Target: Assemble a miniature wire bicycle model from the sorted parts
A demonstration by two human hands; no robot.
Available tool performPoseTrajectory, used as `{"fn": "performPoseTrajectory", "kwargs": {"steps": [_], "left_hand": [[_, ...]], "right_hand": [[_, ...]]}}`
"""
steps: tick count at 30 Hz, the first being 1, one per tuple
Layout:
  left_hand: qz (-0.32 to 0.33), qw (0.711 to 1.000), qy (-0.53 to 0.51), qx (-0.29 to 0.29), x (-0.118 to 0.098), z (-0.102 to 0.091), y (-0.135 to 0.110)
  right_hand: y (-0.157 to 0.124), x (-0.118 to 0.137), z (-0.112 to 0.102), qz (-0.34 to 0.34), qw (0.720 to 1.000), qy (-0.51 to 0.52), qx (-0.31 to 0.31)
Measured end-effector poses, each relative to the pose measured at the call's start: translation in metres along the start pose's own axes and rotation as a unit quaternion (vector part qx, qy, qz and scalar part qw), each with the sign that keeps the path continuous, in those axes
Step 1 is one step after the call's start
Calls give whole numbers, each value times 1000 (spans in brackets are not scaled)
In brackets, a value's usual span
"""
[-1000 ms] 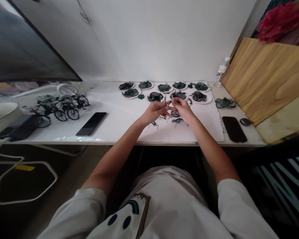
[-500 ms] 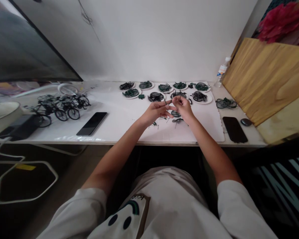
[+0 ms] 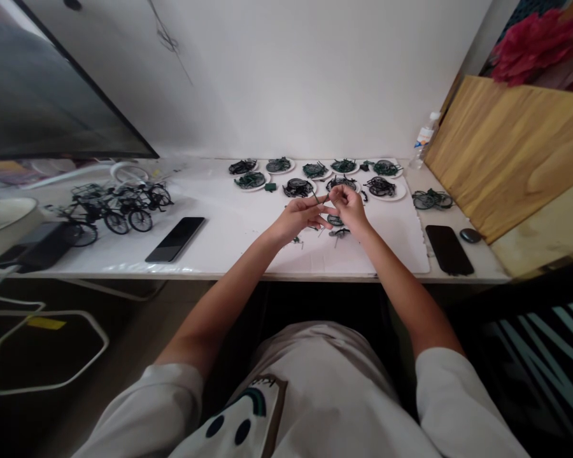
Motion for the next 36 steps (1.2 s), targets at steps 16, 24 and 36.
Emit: {"fn": "performPoseTrajectory", "kwargs": {"steps": [16,24,36], "left_hand": [[16,998,59,9,-6,5,-4],[39,993,106,34,-2,2,-1],[38,993,111,23,-1,4,-1]], "right_hand": [[-3,10,6,52,996,64,22],[-1,0,6,63,996,50,33],[-2,5,3,4,999,-22,30]]}}
Point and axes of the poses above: each hand's wrist, its own y-axis towards the middle knuckle, its own z-axis out of the palm, x = y × z, the point moved 2 cm from there along y, towards the middle knuckle, and after that the axes turned 11 degrees about -y, right-handed, at the moved point
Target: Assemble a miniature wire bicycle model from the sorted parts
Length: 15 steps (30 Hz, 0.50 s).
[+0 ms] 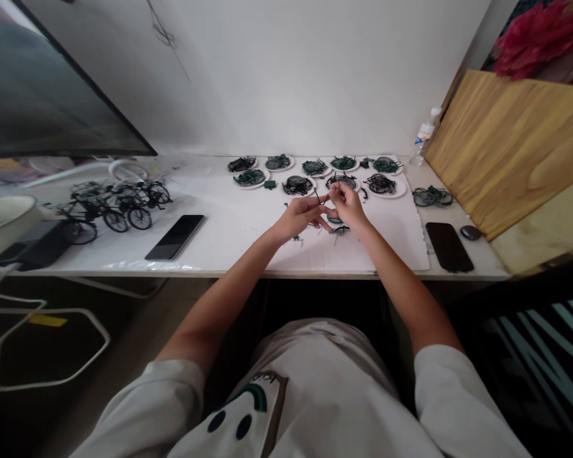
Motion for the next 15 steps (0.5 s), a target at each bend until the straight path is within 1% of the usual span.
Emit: {"fn": "performPoseTrajectory", "kwargs": {"steps": [3,5,10,15], "left_hand": [[-2,1000,0,-3,0,0,0],[1,1000,0,-1,2,-1,1],[17,999,26,12,8,-4,4],[31,997,70,18,6,-5,2]], "right_hand": [[0,2,0,-18,1000,2,-1],[-1,1,0,-16,1000,7,2],[0,-3,0,28,999,25,12],[2,-10,-1,65,996,52,25]]}}
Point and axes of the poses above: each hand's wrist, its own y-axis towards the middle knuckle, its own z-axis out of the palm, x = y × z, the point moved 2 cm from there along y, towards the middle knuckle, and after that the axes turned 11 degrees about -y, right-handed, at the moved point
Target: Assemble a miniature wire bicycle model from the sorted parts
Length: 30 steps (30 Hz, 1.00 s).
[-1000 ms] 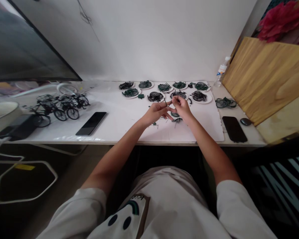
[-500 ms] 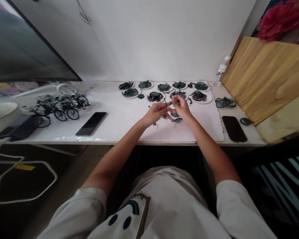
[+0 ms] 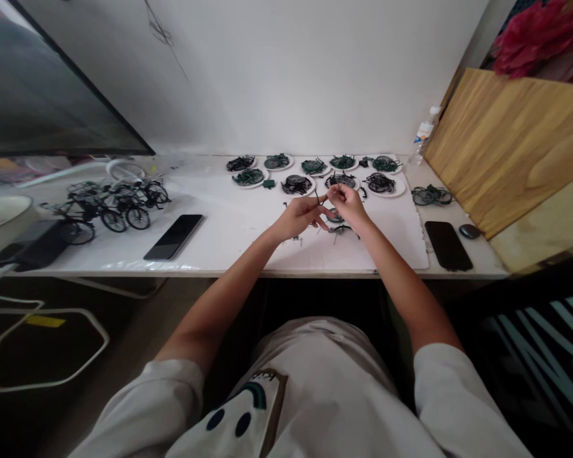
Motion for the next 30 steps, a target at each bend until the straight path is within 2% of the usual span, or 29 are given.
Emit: {"fn": "performPoseTrajectory", "kwargs": {"steps": [6,16,20,23,30], "left_hand": [[0,1000,-8,12,-6,-3,-1],[-16,999,-25,32,-4,-13,2],[-47,993,-110,-16,6,-23,7],[-47,993,-88,-59,13,-28,9],[-23,997,-58,-40,15,-31,7]], "right_hand": [[-1,1,0,-18,1000,5,18],[1,0,1,-19,1000,1,3],[1,-1,5,-12,1000,-17,23],[-1,-1,8,-27,998,-44,28],[-3,0,10,-48,996,-69,19]]}}
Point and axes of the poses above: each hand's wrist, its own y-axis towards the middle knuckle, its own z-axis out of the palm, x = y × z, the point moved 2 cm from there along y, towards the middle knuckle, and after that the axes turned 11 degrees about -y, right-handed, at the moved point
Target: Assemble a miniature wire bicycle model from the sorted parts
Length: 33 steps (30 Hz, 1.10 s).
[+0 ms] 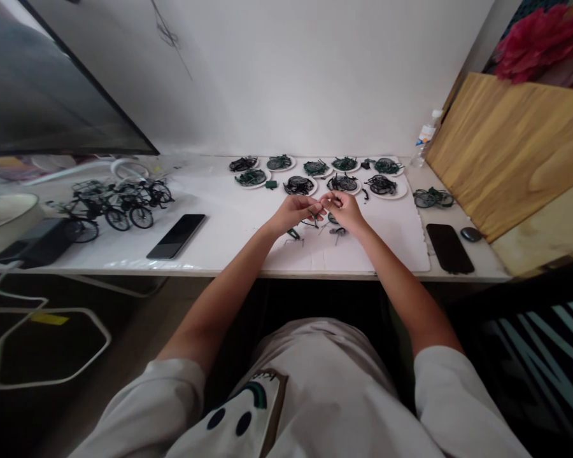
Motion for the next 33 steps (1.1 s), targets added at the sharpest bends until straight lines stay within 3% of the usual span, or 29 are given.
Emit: {"fn": "performPoseTrajectory", "kwargs": {"steps": [13,19,25,33], "left_hand": [[21,999,-24,-38,6,-3,4],[3,995,-49,-82,9,-4,6],[15,986,-70,-153,7,-8,9],[17,982,-70,-177,5,-9,9]], "right_hand": [[0,-1,4,13,1000,3,-17],[-3,-1,7,-36,998,-36,-31],[-6,7,5,-141,975,-162,-57],[-8,9,5,-159,967,-182,-83]]}}
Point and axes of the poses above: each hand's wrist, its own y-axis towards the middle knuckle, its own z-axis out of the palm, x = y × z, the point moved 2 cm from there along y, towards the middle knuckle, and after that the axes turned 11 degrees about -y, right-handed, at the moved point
